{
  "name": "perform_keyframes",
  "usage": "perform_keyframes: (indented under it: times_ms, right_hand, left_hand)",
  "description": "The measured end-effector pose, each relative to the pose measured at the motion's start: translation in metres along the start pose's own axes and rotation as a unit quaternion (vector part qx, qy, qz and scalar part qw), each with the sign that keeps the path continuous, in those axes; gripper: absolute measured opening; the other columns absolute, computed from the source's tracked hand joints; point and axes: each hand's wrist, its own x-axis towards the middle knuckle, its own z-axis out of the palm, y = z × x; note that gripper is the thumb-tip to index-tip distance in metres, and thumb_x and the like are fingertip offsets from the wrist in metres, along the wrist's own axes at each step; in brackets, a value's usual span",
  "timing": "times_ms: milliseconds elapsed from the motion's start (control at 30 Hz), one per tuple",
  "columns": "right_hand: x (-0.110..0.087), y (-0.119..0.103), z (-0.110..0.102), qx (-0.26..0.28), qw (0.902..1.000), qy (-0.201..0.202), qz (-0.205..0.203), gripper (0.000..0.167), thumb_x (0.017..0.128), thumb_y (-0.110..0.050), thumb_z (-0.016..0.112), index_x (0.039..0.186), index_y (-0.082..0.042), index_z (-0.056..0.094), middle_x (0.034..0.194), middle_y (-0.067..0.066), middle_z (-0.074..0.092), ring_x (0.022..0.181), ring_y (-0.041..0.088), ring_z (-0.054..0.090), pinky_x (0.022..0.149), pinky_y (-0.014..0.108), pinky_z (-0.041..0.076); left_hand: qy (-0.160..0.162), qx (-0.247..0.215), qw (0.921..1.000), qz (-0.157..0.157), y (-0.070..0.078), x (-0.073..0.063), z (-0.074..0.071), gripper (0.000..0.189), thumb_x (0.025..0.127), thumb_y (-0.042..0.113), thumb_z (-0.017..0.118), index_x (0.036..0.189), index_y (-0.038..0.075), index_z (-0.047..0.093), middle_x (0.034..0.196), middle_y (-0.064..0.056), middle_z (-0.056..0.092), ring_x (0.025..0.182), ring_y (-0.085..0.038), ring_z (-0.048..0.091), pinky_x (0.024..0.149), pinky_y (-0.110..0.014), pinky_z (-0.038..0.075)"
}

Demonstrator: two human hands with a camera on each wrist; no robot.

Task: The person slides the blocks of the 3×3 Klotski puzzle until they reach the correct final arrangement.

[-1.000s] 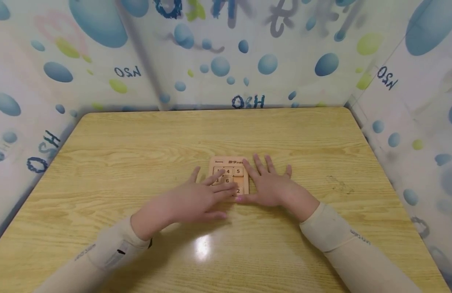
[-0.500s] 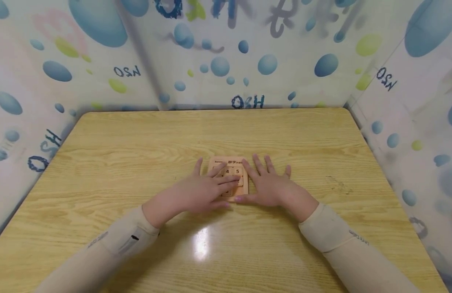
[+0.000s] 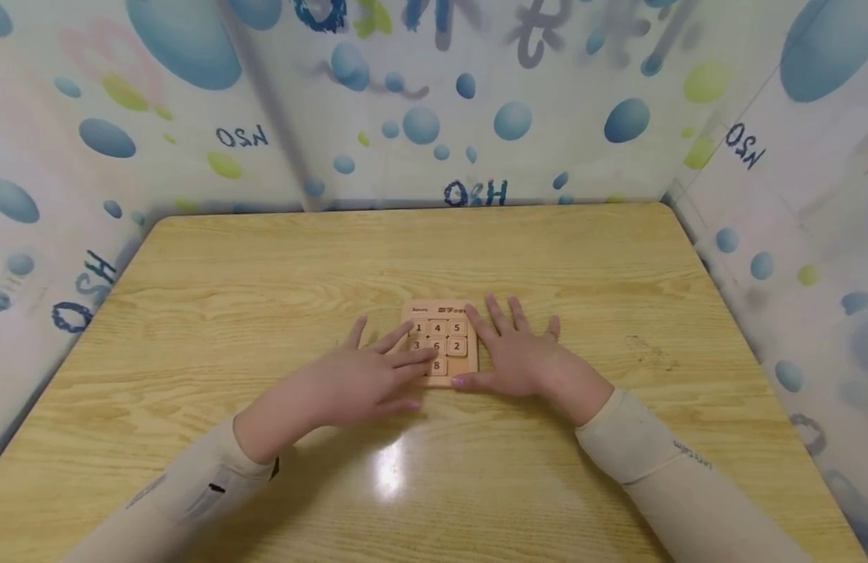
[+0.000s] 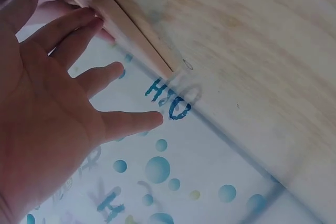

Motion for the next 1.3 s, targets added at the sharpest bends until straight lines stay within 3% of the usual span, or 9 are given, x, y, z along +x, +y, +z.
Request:
perform_keyframes:
  times_ms: [267,500,700,867,1100,1300]
  right_hand:
    - [0.000,-0.001,-0.002,0.003,0.9999,-0.007,0.007,0.121,0.084,-0.096,0.046,0.172,-0.031,-0.006,0.181,0.010,-0.013,0.165,0.049,-0.013,0.110,0.095,-0.004]
    - [-0.001,-0.001,-0.004,0.004,1.0000,-0.007,0.004,0.123,0.083,-0.097,0.046,0.172,-0.030,-0.006,0.181,0.010,-0.013,0.165,0.049,-0.013,0.110,0.096,-0.004]
    - [-0.002,-0.002,-0.004,0.006,1.0000,-0.007,0.000,0.122,0.084,-0.096,0.047,0.172,-0.029,-0.006,0.181,0.011,-0.014,0.165,0.049,-0.014,0.109,0.096,-0.004]
    - [-0.002,-0.002,-0.005,0.004,1.0000,-0.006,0.000,0.124,0.083,-0.097,0.046,0.172,-0.029,-0.006,0.181,0.011,-0.013,0.165,0.050,-0.013,0.109,0.096,-0.003]
    - [-0.001,-0.002,-0.006,0.003,1.0000,-0.004,0.001,0.122,0.085,-0.095,0.048,0.173,-0.029,-0.005,0.181,0.011,-0.013,0.165,0.050,-0.013,0.110,0.096,-0.003]
    - [-0.002,0.000,-0.004,0.007,1.0000,-0.005,-0.001,0.121,0.086,-0.094,0.048,0.173,-0.029,-0.006,0.181,0.012,-0.013,0.165,0.050,-0.013,0.109,0.096,-0.003]
  left_hand:
    - [0.016,0.017,0.9996,0.018,0.007,-0.005,0.007,0.068,0.108,0.064,0.044,0.167,0.030,0.038,0.177,0.016,0.022,0.169,-0.028,0.004,0.123,-0.083,0.010]
    - [0.029,0.001,0.9990,0.035,0.013,0.004,0.008,0.069,0.108,0.062,0.047,0.169,0.031,0.032,0.177,0.016,0.021,0.169,-0.028,0.007,0.123,-0.083,0.013]
    - [0.022,-0.014,0.9986,0.047,0.017,0.010,0.005,0.070,0.109,0.060,0.047,0.169,0.031,0.029,0.178,0.017,0.018,0.169,-0.028,0.004,0.122,-0.084,0.013]
    - [0.017,-0.016,0.9992,0.033,0.014,0.008,0.002,0.071,0.108,0.062,0.047,0.170,0.032,0.028,0.178,0.016,0.017,0.169,-0.029,0.005,0.123,-0.084,0.011]
    - [0.028,0.015,0.9994,-0.012,0.005,0.007,-0.004,0.074,0.107,0.067,0.044,0.170,0.030,0.028,0.179,0.011,0.017,0.169,-0.031,0.008,0.124,-0.083,0.011]
    - [0.017,0.009,0.9997,-0.015,0.004,0.007,0.000,0.075,0.107,0.067,0.044,0.170,0.030,0.028,0.179,0.012,0.016,0.169,-0.029,0.007,0.124,-0.083,0.009]
